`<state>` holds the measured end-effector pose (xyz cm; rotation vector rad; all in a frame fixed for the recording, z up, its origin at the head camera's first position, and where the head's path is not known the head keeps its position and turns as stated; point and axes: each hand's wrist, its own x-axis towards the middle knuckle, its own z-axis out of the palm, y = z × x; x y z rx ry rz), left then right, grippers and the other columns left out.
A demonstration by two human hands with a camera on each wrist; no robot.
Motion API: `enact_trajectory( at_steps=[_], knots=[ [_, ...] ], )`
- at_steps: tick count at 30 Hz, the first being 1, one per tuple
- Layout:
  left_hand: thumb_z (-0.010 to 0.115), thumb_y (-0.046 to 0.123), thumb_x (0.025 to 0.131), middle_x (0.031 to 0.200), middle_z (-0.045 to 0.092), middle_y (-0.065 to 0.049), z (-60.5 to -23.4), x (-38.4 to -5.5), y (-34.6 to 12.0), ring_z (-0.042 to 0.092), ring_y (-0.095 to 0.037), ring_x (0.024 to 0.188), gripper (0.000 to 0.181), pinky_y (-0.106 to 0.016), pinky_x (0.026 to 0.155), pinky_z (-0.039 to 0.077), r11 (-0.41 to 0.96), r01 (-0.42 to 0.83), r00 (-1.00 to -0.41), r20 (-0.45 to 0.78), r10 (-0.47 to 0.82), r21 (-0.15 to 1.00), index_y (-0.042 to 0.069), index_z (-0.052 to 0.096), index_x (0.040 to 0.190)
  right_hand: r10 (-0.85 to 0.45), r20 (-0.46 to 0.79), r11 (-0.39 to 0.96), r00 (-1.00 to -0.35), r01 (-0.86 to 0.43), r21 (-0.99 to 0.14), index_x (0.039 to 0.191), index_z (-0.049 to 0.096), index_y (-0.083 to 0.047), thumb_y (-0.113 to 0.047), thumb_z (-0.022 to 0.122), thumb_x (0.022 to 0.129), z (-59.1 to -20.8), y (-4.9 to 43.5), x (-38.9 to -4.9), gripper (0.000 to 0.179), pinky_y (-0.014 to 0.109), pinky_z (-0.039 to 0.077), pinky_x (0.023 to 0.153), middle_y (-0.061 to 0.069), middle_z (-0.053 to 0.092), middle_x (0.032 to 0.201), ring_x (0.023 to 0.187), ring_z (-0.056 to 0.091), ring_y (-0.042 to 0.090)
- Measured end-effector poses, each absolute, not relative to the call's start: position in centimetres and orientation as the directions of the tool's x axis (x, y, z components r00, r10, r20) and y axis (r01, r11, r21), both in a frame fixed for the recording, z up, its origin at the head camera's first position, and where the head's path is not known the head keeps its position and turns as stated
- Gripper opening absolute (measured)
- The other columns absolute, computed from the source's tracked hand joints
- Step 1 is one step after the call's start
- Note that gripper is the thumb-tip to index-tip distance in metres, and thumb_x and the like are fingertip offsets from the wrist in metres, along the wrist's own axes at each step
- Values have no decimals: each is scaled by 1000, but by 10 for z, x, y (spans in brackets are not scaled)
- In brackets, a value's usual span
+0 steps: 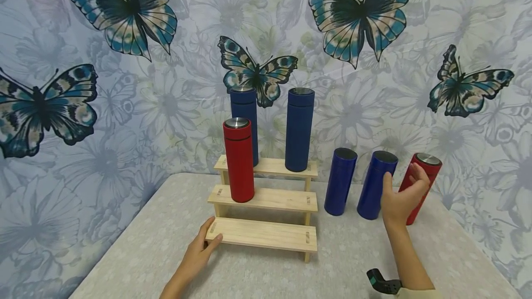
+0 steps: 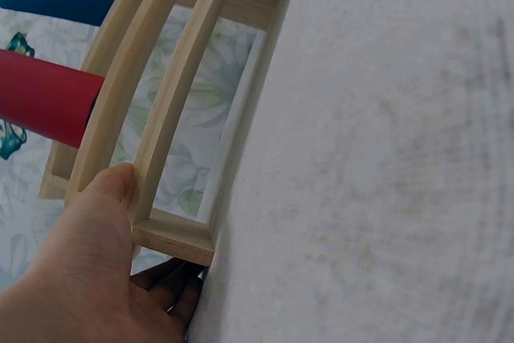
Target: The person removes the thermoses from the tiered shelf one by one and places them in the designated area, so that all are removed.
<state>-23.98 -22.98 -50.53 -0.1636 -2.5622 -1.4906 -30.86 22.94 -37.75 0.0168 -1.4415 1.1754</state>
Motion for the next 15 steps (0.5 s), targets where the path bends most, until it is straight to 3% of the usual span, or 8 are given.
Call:
enact_trajectory(
  at_steps=[7,15],
  knots=[
    [52,41,93,144,27,-26,-505,-241,-231,37,-42,125,69,-54,97,34,502,186,-976,216,0,845,12,20,146,358,852,322,-382,-806,-496,120,37,16,13,59,77,-333,137,-278,49,37,40,90,28,52,112,102,52,31],
    [53,41,93,143,29,-26,-504,-238,-230,38,-42,124,68,-54,97,35,508,190,-975,223,-4,840,11,21,146,34,877,214,-479,-854,-474,122,37,16,13,63,78,-331,58,-275,52,53,40,87,31,52,110,102,50,42]
  ],
)
